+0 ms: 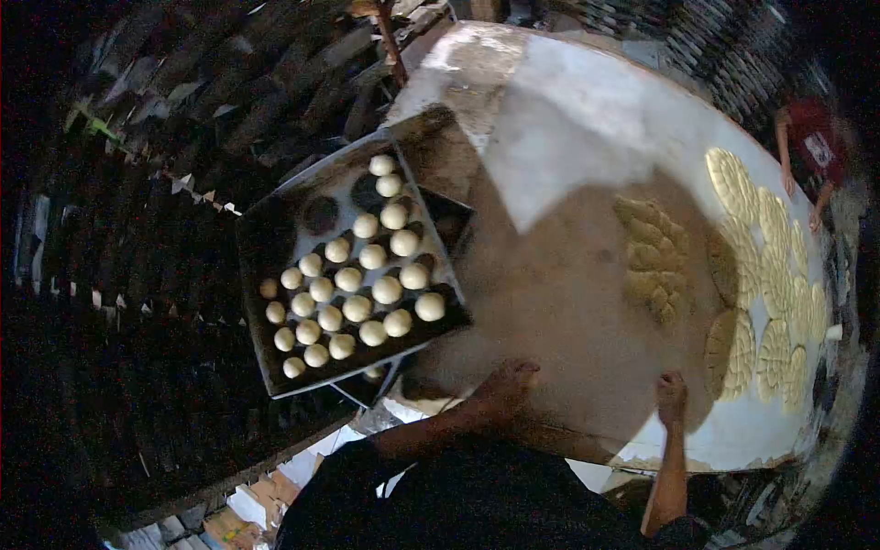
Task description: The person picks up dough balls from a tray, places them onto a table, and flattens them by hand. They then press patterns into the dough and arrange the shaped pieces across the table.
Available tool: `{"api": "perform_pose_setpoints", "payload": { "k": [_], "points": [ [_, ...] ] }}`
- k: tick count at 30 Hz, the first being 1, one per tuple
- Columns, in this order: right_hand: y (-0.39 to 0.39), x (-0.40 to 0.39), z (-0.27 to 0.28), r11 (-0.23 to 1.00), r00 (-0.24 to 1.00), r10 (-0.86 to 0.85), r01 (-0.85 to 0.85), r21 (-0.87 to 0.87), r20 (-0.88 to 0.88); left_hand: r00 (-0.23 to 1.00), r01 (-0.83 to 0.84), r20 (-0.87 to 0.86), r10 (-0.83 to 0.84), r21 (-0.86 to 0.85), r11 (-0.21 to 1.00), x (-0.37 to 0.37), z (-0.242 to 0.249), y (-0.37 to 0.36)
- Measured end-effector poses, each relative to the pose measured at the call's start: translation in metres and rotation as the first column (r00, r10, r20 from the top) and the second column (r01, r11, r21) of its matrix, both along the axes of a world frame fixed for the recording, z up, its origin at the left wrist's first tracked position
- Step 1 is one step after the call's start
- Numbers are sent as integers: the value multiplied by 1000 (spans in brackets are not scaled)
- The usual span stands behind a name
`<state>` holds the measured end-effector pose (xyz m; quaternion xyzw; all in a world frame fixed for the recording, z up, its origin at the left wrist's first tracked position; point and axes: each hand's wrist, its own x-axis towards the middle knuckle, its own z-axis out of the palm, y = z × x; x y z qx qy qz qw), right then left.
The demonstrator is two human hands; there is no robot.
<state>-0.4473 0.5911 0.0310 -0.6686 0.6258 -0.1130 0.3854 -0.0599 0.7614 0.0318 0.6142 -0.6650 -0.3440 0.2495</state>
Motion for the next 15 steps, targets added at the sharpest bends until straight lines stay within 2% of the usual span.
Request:
{"api": "perform_pose_setpoints", "payload": {
  "k": [1, 2, 3, 4, 6, 7, 8, 9, 10, 11, 12, 13, 14, 15],
  "points": [
    [-10, -47, -37, 996, 996, -87, 87, -4, 17, 996, 25, -86, -12, 158, 987, 28, 38, 9],
    [-22, -14, 27, 926, 982, -109, 157, 343, -155, 996, -1, -91, -5, -63, 998, 56, 65, 8],
    [-27, -10, 17, 984, 982, 30, 4, 179, -186, 997, -68, -61, 57, -214, 974, 94, 90, 0],
    [-39, -15, -2, 987, 959, 159, -160, 14, -236, 991, -134, -31, 132, -360, 923, 131, 115, -8],
    [-42, 41, 9, 984, 985, 168, -170, -58, -34, 917, -310, 55, 396, -527, 791, 226, 157, -34],
    [-34, 135, 54, 997, 974, 20, -36, 67, 226, 872, -443, 0, 489, -424, 790, 273, 162, -47],
    [-26, 209, 90, 992, 944, 114, -125, 15, 308, 842, -470, 44, 538, -433, 769, 316, 146, -61],
    [-33, 253, 78, 957, 897, 290, -278, -85, 334, 807, -495, 86, 585, -441, 748, 359, 130, -74],
    [-18, 337, 146, 933, 867, 312, -356, 46, 388, 716, -501, 183, 674, -537, 679, 393, 102, -88],
    [-11, 391, 163, 902, 782, 383, -432, -16, 492, 726, -514, 208, 655, -468, 718, 407, 84, -92],
    [-13, 439, 169, 663, 625, 727, -535, -523, 282, 735, -527, 231, 637, -397, 752, 419, 71, -95],
    [1, 479, 183, 799, 563, 549, -570, -190, 618, 742, -539, 254, 620, -322, 778, 429, 63, -98],
    [5, 525, 187, 636, 463, 771, -516, -574, 438, 741, -400, 357, 568, -445, 801, 435, 57, -97],
    [5, 566, 175, 628, 388, 778, -498, -598, 494, 784, -428, 255, 566, -438, 790, 437, 63, -93]
  ]
}}
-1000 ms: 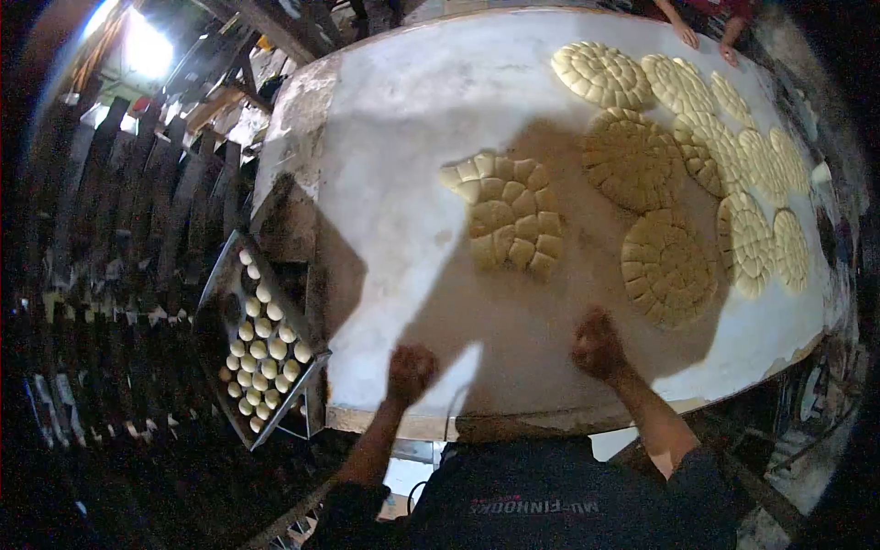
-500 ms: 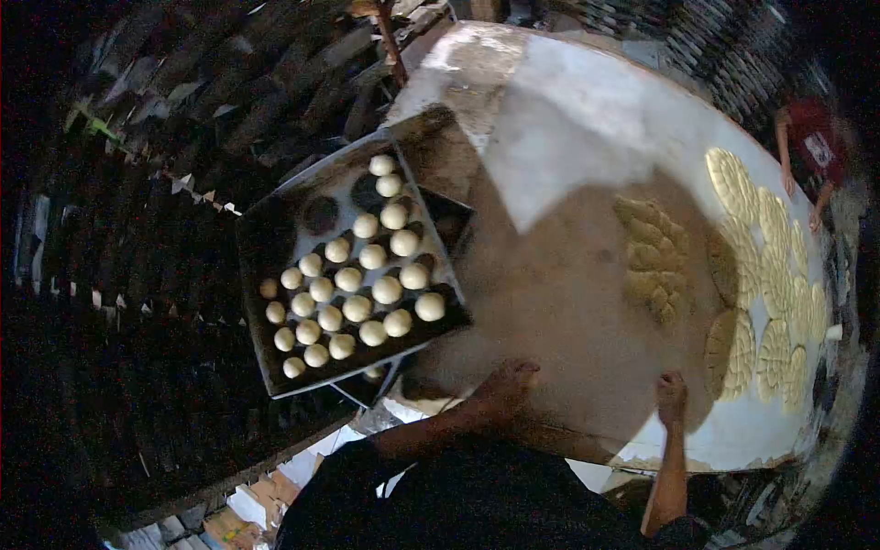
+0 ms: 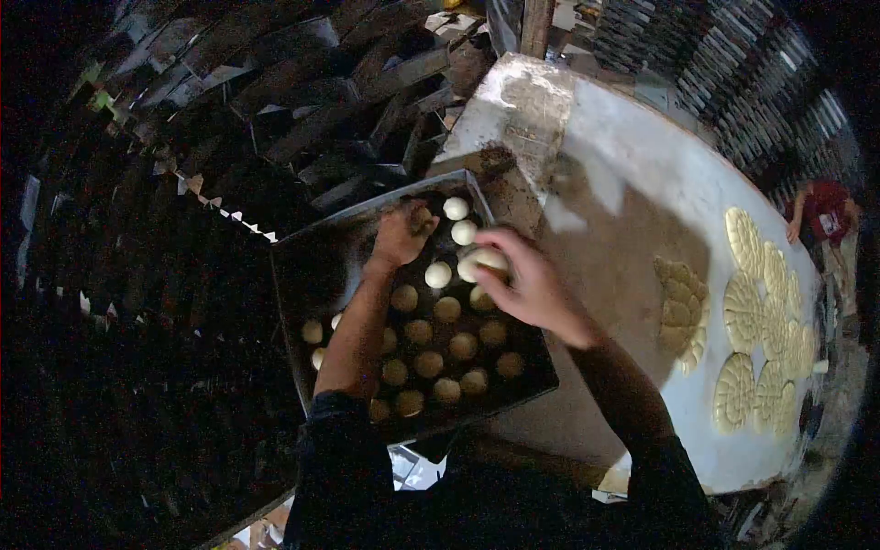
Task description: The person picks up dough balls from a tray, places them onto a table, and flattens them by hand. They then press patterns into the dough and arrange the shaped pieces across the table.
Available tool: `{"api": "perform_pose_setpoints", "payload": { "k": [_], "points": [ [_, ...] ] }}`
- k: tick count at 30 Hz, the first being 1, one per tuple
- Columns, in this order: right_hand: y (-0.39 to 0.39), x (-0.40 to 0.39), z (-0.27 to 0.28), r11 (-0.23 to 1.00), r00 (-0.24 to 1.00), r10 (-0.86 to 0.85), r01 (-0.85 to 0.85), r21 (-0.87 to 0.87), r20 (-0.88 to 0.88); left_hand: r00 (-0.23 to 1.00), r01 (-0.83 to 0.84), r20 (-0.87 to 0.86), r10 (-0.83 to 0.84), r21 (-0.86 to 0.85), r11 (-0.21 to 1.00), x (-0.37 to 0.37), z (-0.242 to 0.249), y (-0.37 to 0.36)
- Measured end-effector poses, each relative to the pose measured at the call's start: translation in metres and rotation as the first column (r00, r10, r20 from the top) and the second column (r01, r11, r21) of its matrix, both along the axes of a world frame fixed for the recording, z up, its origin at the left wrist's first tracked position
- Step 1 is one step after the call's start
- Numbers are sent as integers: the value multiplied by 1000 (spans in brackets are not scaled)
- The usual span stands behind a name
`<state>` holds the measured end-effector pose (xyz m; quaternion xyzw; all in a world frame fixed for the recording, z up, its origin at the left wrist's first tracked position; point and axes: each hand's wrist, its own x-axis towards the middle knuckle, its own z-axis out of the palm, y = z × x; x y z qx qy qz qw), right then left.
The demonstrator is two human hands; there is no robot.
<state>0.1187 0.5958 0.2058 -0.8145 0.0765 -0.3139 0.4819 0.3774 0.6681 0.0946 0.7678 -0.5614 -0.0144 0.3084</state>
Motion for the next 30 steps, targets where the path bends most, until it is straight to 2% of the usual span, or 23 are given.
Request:
{"api": "perform_pose_setpoints", "payload": {
  "k": [1, 2, 3, 4, 6, 7, 9, 11, 14, 16, 18, 20, 21, 22, 24, 26, 29, 30],
  "points": [
    [-9, 34, -15, 983, 1000, -3, -1, -182, -23, 995, 22, -101, -26, -46, 999, 0, 14, 5],
    [-16, 63, -40, 963, 998, -16, -3, -269, -68, 978, 46, -201, -64, -94, 995, -2, 24, 9],
    [-17, 73, -43, 930, 991, -22, -28, -365, -130, 981, -70, -186, 62, -32, 997, 2, 27, 15],
    [-14, 80, -57, 914, 948, -59, -75, -398, -314, 971, -123, -217, 102, -87, 989, 8, 28, 22],
    [-13, 50, -62, 896, 974, -49, -55, -441, -221, 960, -185, -237, 146, -149, 971, -4, 38, 28],
    [-13, 22, -54, 873, 994, -99, 64, -483, -47, 963, -189, -226, 150, -159, 969, -21, 60, 32],
    [-21, -53, -59, 918, 978, -197, 209, -335, 71, 980, -132, -173, 102, -166, 977, -53, 98, 15],
    [-32, -148, -86, 717, 851, -511, 500, -486, 121, 995, -16, -102, -1, -163, 987, -105, 118, -21],
    [-31, -284, -113, 582, 599, -796, 716, -385, -90, 948, 283, -63, -313, -287, 915, -211, 124, -109],
    [-32, -355, -149, 491, 459, -871, 825, -281, -176, 811, 515, -316, -493, -16, 857, -279, 77, -169],
    [-23, -421, -181, 416, 375, -901, 890, -185, -219, 756, 650, -386, -529, 350, 674, -362, 39, -214],
    [-1, -489, -207, 331, 270, -943, 822, -464, -194, 795, 595, -519, -313, 570, 567, -426, -35, -248],
    [7, -519, -215, 287, 229, -958, 755, -590, -173, 843, 519, -484, -235, 618, 590, -454, -58, -254],
    [15, -545, -216, 273, 220, -962, 788, -552, -160, 908, 394, -373, -191, 604, 693, -483, -68, -253],
    [30, -583, -206, 243, 200, -970, 855, -458, -141, 988, 126, -130, -80, 395, 910, -533, -66, -246],
    [33, -607, -205, 201, 139, -975, 891, -408, -175, 996, 0, -87, 24, 263, 965, -560, -70, -240],
    [26, -621, -211, 191, 121, -972, 907, -376, -202, 936, -34, -317, 151, 347, 937, -542, -108, -254],
    [25, -619, -213, 196, 124, -970, 909, -368, -211, 851, 164, -524, 40, 338, 927, -528, -107, -254]
  ]
}}
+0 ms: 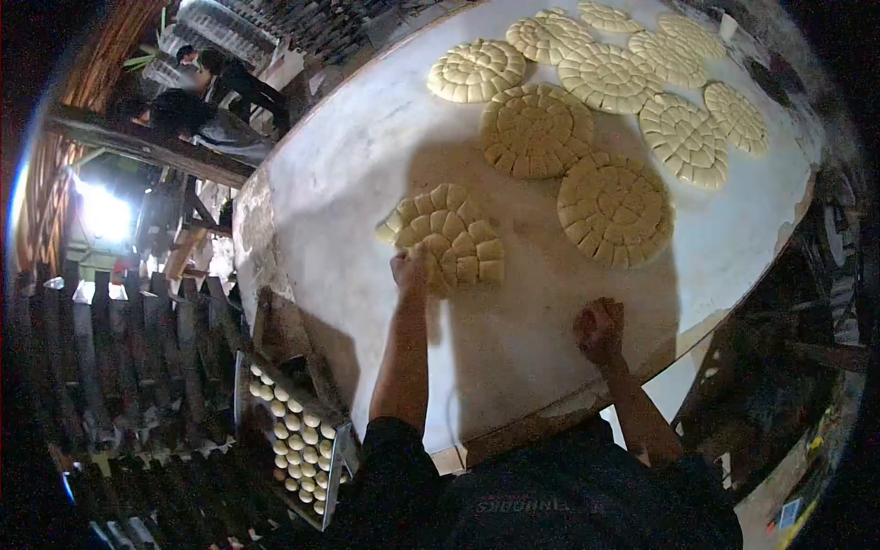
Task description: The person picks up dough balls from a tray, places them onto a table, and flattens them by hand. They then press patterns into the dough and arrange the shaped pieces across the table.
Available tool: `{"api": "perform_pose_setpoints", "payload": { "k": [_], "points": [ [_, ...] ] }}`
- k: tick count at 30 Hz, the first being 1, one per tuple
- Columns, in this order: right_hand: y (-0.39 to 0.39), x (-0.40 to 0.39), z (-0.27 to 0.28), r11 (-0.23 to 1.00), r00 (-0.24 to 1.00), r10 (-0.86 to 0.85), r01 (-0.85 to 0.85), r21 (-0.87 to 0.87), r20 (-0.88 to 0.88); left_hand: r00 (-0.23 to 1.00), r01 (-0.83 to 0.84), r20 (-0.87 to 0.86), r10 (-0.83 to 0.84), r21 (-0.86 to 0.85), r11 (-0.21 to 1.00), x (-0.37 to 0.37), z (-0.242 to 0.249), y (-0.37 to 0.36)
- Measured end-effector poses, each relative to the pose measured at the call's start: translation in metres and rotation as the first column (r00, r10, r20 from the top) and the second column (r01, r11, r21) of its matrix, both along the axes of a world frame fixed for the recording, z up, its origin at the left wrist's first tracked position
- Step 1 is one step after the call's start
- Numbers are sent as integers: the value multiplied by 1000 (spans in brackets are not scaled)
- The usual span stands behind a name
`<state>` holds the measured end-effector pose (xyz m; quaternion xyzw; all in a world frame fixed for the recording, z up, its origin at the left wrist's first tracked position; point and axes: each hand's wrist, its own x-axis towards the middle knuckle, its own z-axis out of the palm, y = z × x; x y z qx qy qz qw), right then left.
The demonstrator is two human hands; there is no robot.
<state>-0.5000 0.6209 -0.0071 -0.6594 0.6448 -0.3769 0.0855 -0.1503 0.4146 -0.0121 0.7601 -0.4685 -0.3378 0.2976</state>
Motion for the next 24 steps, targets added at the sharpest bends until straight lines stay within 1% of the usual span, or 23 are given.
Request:
{"api": "perform_pose_setpoints", "payload": {
  "k": [1, 2, 3, 4, 5, 6, 7, 8, 9, 10, 11, 12, 13, 14, 15, 16, 18, 19, 21, 22, 23, 24],
  "points": [
    [-3, 0, -1, 1000, 1000, -6, 6, -22, 7, 965, 129, -229, -127, -5, 992, 18, 4, 1],
    [-6, 1, -1, 999, 1000, -16, 16, -40, 13, 890, 114, -446, -93, 20, 993, 28, -10, -10],
    [-8, 3, -1, 998, 1000, -27, 28, -59, 16, 767, 87, -641, -27, 62, 994, 27, -6, -16],
    [-8, 5, 0, 994, 998, -50, 52, -92, 27, 619, 64, -783, 59, 125, 990, 26, -2, -22],
    [-10, 6, 2, 989, 997, -70, 74, -129, 32, 603, 4, -792, 97, 125, 992, 21, -3, -18],
    [-13, 6, 3, 981, 996, -89, 93, -172, 33, 637, 4, -767, 77, 103, 995, 18, 2, -16],
    [-15, 4, -1, 987, 996, -76, 81, -142, 38, 669, 5, -741, 58, 83, 997, 17, 4, -15],
    [-15, 2, -5, 992, 997, -63, 67, -110, 43, 747, 66, -665, -12, 55, 996, 36, -18, -14],
    [-12, 0, -8, 996, 998, -47, 51, -75, 48, 861, 110, -503, -73, 44, 993, 43, -18, -4],
    [-11, -1, -4, 999, 997, -45, 46, -28, 57, 941, 147, -316, -124, 49, 988, 41, -5, 10],
    [-11, -1, -1, 999, 997, -39, 38, 19, 65, 987, 157, -26, -155, 69, 985, 37, 5, 28],
    [-11, -1, 3, 997, 997, -30, 25, 67, 71, 949, 154, 264, -173, 91, 984, 29, 17, 50],
    [-9, 2, 0, 997, 995, -69, 71, -22, 75, 926, 124, 364, -98, -48, 991, 47, -29, 63],
    [-9, 7, -12, 988, 991, -103, 112, -111, 81, 892, 83, 451, -23, -113, 990, 26, 5, 103],
    [-7, 8, -16, 969, 987, -132, 147, -198, 88, 891, 9, 454, 11, -41, 999, 20, 17, 133],
    [-4, 5, -14, 987, 986, -81, 100, -129, 145, 888, -66, 458, 43, 34, 997, 21, 24, 161],
    [5, 4, -8, 1000, 965, -2, -1, 11, 262, 923, -113, 380, 68, 98, 989, 29, 48, 212],
    [16, 8, -3, 1000, 967, 4, -7, 13, 253, 937, -129, 340, 77, 133, 983, 38, 51, 234],
    [43, 21, 3, 1000, 970, 3, -9, 24, 244, 884, 0, 461, -85, 182, 983, 77, 23, 276],
    [58, 23, -3, 998, 974, 18, -30, 51, 225, 843, 64, 511, -167, 212, 975, 94, 20, 295],
    [73, 24, -8, 996, 979, 35, -51, 74, 202, 844, 183, 457, -279, 243, 952, 112, 19, 313],
    [86, 25, -14, 993, 982, 51, -70, 97, 180, 841, 261, 420, -341, 238, 936, 128, 20, 331]
  ]
}}
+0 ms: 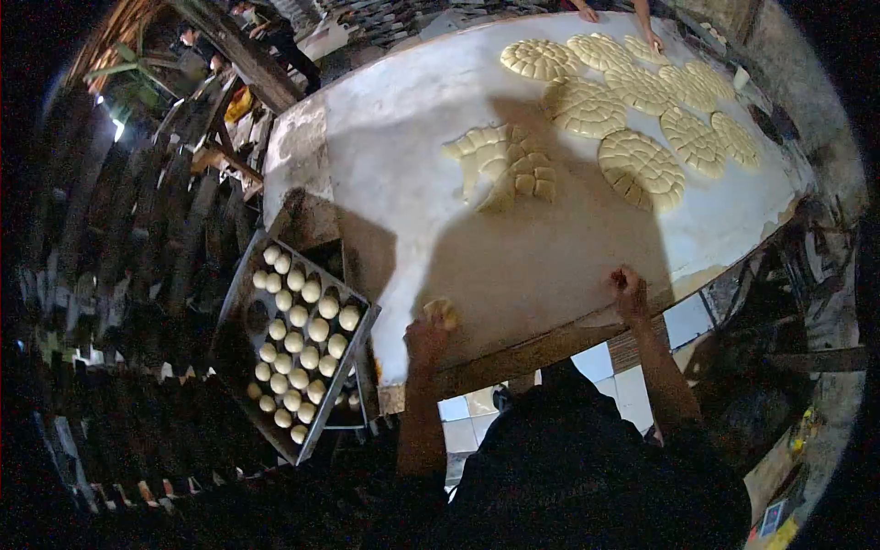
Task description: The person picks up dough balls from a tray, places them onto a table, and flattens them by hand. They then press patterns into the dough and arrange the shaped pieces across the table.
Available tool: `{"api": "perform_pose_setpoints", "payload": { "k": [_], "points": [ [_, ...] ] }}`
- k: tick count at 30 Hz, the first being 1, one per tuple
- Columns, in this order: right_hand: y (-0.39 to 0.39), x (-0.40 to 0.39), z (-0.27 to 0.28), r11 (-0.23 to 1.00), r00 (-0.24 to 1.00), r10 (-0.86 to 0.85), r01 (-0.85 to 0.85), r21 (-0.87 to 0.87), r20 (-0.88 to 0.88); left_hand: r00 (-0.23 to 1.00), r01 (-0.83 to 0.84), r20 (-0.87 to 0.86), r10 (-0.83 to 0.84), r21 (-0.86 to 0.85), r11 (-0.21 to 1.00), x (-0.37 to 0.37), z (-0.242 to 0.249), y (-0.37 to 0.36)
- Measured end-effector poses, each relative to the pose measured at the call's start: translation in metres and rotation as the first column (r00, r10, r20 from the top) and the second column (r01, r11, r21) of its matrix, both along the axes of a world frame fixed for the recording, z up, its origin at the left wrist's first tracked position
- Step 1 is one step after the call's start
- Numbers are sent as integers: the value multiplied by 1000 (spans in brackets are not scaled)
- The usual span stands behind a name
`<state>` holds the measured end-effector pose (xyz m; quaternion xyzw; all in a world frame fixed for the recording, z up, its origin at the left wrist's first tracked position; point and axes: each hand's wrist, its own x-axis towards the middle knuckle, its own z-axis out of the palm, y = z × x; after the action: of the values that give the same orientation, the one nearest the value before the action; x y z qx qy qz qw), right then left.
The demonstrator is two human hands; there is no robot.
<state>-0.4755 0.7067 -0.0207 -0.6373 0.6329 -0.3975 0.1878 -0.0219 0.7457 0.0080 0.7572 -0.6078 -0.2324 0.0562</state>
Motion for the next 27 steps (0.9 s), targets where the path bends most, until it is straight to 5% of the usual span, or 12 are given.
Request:
{"api": "perform_pose_setpoints", "payload": {
  "k": [3, 5, 6, 7, 9, 12, 16, 19, 21, 23, 25, 27],
  "points": [
    [38, 18, -18, 972, 930, 99, -168, 168, 354, 957, 287, 93, -276, -152, 946, 37, -34, 41],
    [58, 66, 20, 904, 920, 215, -314, 289, 327, 785, 598, 427, -450, -330, 730, 27, -74, 52],
    [64, 100, 48, 855, 828, 182, -400, 331, 530, 753, 654, 417, -509, -391, 648, 3, -77, 44],
    [67, 131, 67, 801, 701, 124, -488, 346, 702, 803, 540, 19, -596, -446, 714, -40, -52, 30],
    [62, 147, 73, 811, 690, 319, -554, 189, 650, 781, 334, -391, -487, -398, 855, -89, 18, 3],
    [41, 122, 83, 777, 885, 176, -393, 491, 431, 882, 68, -407, -237, -387, 920, -123, 85, -58],
    [6, 57, 81, 989, 943, 32, -77, 125, 332, 913, -1, -353, -203, -501, 866, -123, 60, -180],
    [-29, 5, 73, 937, 982, 83, -135, 323, 169, 945, 60, -232, -230, -569, 820, -146, 21, -231],
    [-49, -10, 65, 964, 991, 114, -129, 232, 76, 957, 21, -209, -200, -638, 769, -168, -4, -232],
    [-70, -20, 57, 978, 985, 175, -174, 118, 7, 925, -162, -377, 41, -295, 941, -176, 13, -202],
    [-80, -30, 45, 967, 966, 256, -256, -1, -41, 840, -301, -456, 295, 60, 952, -185, 59, -154],
    [-50, -59, -9, 883, 888, 459, -459, 94, 27, 931, -190, -333, 146, -102, 976, -167, 30, -85]
  ]
}}
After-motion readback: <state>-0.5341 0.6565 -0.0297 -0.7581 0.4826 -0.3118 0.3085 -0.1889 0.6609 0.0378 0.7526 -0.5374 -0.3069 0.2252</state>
